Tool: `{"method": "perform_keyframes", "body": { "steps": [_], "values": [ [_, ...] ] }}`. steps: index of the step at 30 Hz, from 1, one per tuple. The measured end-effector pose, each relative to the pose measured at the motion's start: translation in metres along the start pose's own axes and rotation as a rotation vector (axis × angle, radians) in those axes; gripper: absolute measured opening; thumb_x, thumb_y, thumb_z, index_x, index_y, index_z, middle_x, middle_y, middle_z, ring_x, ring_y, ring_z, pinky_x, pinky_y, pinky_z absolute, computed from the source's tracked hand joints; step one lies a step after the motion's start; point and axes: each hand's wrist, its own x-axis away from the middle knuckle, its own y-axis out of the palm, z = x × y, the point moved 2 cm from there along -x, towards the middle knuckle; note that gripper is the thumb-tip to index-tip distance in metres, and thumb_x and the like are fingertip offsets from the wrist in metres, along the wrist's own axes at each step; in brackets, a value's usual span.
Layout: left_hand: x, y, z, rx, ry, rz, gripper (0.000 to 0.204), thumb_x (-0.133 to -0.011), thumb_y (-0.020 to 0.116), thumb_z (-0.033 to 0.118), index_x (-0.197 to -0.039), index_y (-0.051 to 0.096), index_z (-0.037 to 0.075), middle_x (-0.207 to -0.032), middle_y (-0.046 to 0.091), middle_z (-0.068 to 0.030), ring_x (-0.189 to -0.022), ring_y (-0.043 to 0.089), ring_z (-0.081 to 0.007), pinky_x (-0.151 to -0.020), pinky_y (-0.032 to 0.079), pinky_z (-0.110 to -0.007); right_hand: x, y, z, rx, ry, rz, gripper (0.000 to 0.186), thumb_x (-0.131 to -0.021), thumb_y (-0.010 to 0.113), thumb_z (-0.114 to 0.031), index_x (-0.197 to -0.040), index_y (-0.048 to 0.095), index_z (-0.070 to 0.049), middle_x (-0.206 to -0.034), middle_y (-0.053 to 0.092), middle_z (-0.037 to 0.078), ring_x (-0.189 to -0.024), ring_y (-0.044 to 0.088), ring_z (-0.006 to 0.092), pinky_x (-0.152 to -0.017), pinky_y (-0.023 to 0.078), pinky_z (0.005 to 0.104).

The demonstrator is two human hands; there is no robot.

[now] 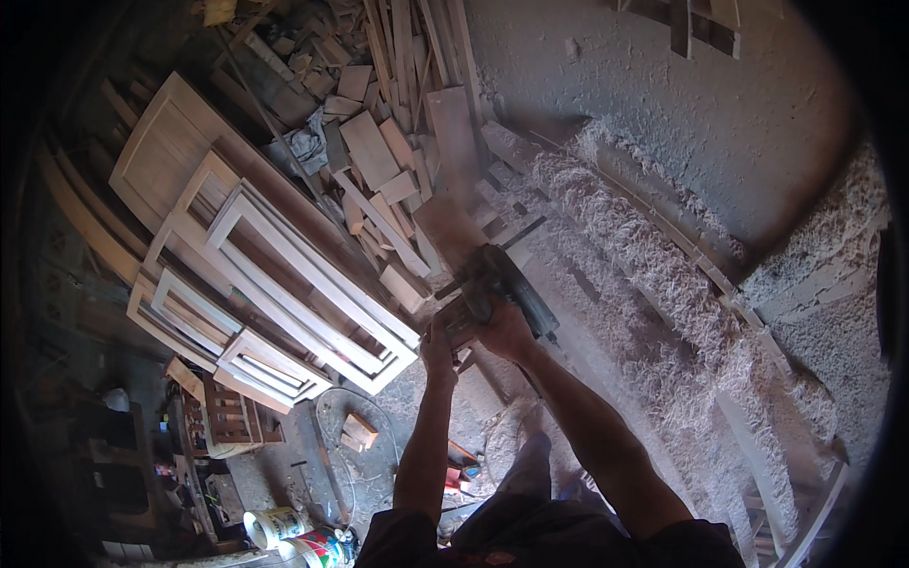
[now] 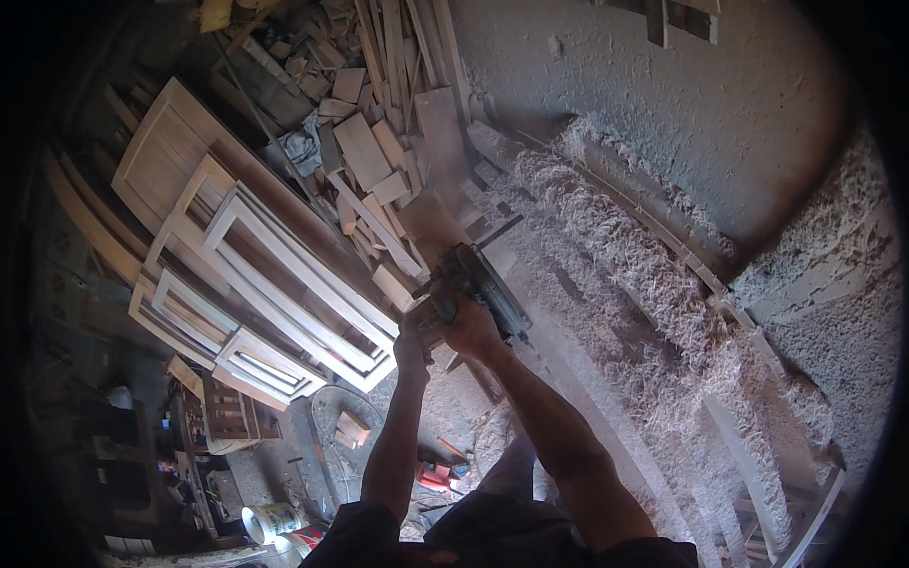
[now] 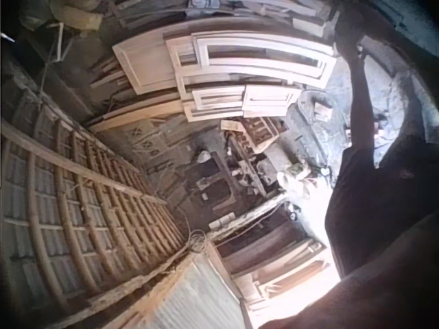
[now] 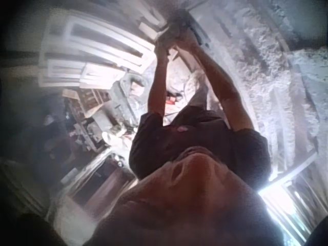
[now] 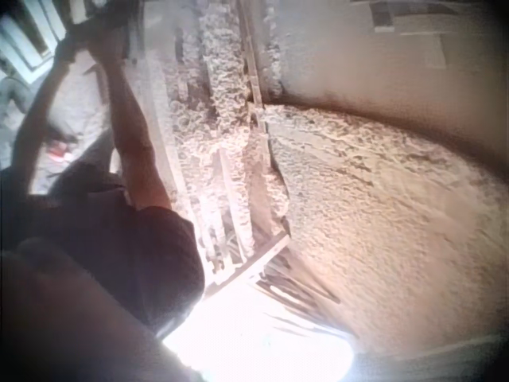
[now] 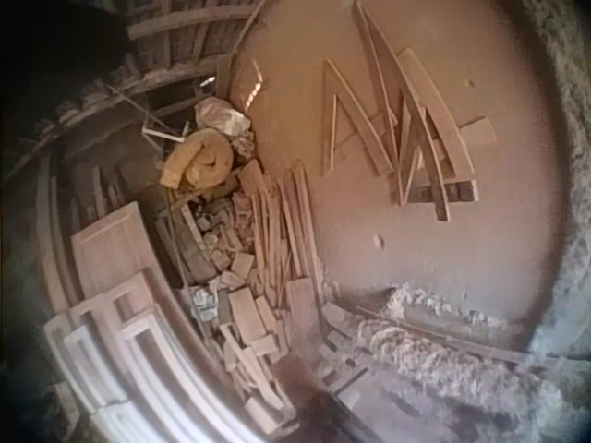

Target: The person uses a circular saw to cut a long wooden plank into shorter pieces. They repeatedly position the plank, make cuts, and move the cut pieces aside within a cluttered woodworking area.

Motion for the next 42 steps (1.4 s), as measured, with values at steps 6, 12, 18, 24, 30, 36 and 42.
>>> {"method": "perform_keyframes", "body": {
  "steps": [6,12,18,24,30,36,42],
  "values": [
    [-0.042,0.003,0.016,-0.001,0.035,0.050,0.042,-0.102,0.060,0.052,-0.108,0.070,0.012,-0.062,0.044,0.0067,-0.044,0.038,-0.0049,-0.037,0.031,-0.024,-0.042,0.007,-0.017,-0.037,0.003,0.011,0.055,-0.082,0.076,-0.022,-0.133,0.062,-0.006,-0.116,0.072,0.025,-0.113,0.069,0.0423,-0.095,0.057,0.0459],
    [-0.083,0.004,0.030,-0.003,0.038,0.062,0.041,-0.100,0.062,0.056,-0.097,0.067,0.015,-0.062,0.044,0.0064,-0.045,0.039,-0.0065,-0.039,0.031,-0.028,-0.080,0.014,-0.028,-0.007,0.041,0.033,0.048,-0.081,0.075,-0.019,-0.125,0.066,-0.001,-0.110,0.073,0.028,-0.109,0.071,0.0423,-0.092,0.058,0.0463],
    [-0.125,0.007,0.046,0.063,0.054,0.044,0.044,-0.099,0.063,0.058,-0.090,0.062,0.015,-0.061,0.041,0.0064,-0.046,0.040,-0.0069,-0.040,0.032,-0.027,-0.123,0.028,-0.024,0.025,-0.002,0.053,0.046,-0.080,0.073,-0.019,-0.121,0.066,0.001,-0.106,0.072,0.030,-0.107,0.069,0.0468,-0.091,0.057,0.0493],
    [-0.174,0.001,0.054,0.070,0.070,0.012,0.048,-0.100,0.059,0.061,-0.091,0.062,0.014,-0.062,0.041,0.0072,-0.047,0.042,-0.0056,-0.041,0.035,-0.025,-0.173,0.049,-0.011,0.093,0.047,0.035,0.046,-0.080,0.073,-0.021,-0.119,0.065,0.001,-0.105,0.072,0.030,-0.105,0.069,0.0476,-0.091,0.057,0.0508],
    [-0.211,-0.002,0.100,0.069,0.320,-0.009,0.047,-0.103,0.058,0.054,-0.098,0.069,0.009,-0.072,0.059,0.0029,-0.056,0.053,-0.0071,-0.044,0.041,-0.027,-0.214,0.055,-0.027,0.007,-0.168,0.130,0.046,-0.080,0.075,-0.019,-0.122,0.065,-0.001,-0.104,0.073,0.028,-0.104,0.070,0.0460,-0.088,0.058,0.0501],
    [-0.142,-0.016,0.144,0.029,0.747,-0.149,0.052,-0.110,0.043,0.049,-0.134,0.059,0.006,-0.107,0.064,-0.0034,-0.078,0.061,-0.0089,-0.059,0.049,-0.025,-0.158,0.019,-0.070,-0.068,-0.245,0.183,0.049,-0.082,0.079,-0.018,-0.126,0.064,-0.003,-0.102,0.074,0.024,-0.099,0.074,0.0389,-0.083,0.058,0.0442],
    [-0.036,-0.034,0.018,0.229,0.133,-0.211,0.053,-0.103,0.057,0.051,-0.140,0.052,0.013,-0.116,0.061,-0.0045,-0.074,0.053,-0.0147,-0.061,0.047,-0.028,-0.002,-0.064,-0.118,-0.040,-0.117,0.237,0.046,-0.086,0.080,-0.016,-0.127,0.064,-0.003,-0.097,0.074,0.019,-0.091,0.075,0.0297,-0.080,0.057,0.0396]
  ]
}}
